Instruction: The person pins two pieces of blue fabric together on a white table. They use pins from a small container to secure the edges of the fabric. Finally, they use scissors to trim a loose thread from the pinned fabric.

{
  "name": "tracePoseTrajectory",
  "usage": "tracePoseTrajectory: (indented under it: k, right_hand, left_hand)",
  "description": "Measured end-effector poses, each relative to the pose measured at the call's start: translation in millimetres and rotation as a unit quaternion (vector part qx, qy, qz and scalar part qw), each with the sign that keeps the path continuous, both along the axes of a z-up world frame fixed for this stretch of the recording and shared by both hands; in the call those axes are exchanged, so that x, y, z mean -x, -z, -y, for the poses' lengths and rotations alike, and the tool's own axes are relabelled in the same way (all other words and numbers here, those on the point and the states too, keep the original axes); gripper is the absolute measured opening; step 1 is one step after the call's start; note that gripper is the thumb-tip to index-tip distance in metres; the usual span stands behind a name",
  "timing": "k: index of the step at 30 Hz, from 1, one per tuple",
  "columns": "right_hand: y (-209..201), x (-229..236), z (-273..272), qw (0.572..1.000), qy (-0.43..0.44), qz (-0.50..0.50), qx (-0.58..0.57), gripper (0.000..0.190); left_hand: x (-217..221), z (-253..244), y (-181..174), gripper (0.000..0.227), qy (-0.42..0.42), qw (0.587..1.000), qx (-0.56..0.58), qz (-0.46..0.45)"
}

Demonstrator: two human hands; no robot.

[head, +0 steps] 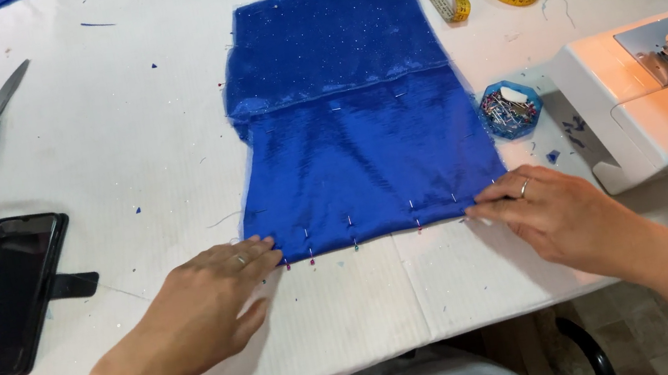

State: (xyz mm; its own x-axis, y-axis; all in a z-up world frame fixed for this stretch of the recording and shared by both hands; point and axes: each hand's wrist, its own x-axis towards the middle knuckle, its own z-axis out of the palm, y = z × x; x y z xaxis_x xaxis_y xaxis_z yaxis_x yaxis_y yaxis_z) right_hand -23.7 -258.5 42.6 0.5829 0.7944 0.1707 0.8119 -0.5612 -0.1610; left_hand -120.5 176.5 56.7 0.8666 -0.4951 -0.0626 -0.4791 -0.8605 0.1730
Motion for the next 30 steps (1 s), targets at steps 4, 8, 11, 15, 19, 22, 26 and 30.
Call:
tracePoseTrajectory:
  k: [4,8,11,15,19,22,26,30]
  right_hand:
    - [-23,-10,-44,0.995,-0.002,0.015,-0.098,0.037]
    - [-1,-31,-97,0.985,-0.061,-0.023,-0.162,0.036]
    - [14,-45,-108,0.989,-0.082,-0.026,-0.122,0.049]
    - [15,-45,-106,0.996,-0.076,-0.019,-0.043,0.064]
    - [16,-46,-106,0.997,-0.069,-0.007,-0.025,0.066]
    - [15,-45,-105,0.998,-0.061,-0.006,-0.014,0.071]
    - [12,-44,-106,0.999,-0.051,-0.011,0.012,0.078]
    - [13,-45,-106,0.999,-0.031,-0.009,0.016,0.086]
  left_hand:
    - [-29,29,-33,0.062,-0.035,0.995,0.063,-0.075]
    - [-84,67,3,0.045,0.066,0.981,0.133,0.124]
    - [-104,75,28,0.056,0.094,0.982,0.123,0.107]
    - [-104,73,29,0.07,0.099,0.991,0.072,0.057]
    - [-105,72,30,0.075,0.108,0.991,0.052,0.06]
    - [-103,73,27,0.081,0.102,0.992,0.053,0.053]
    - [-103,75,23,0.094,0.089,0.994,0.031,0.055]
    - [-104,76,22,0.101,0.051,0.998,0.006,0.039]
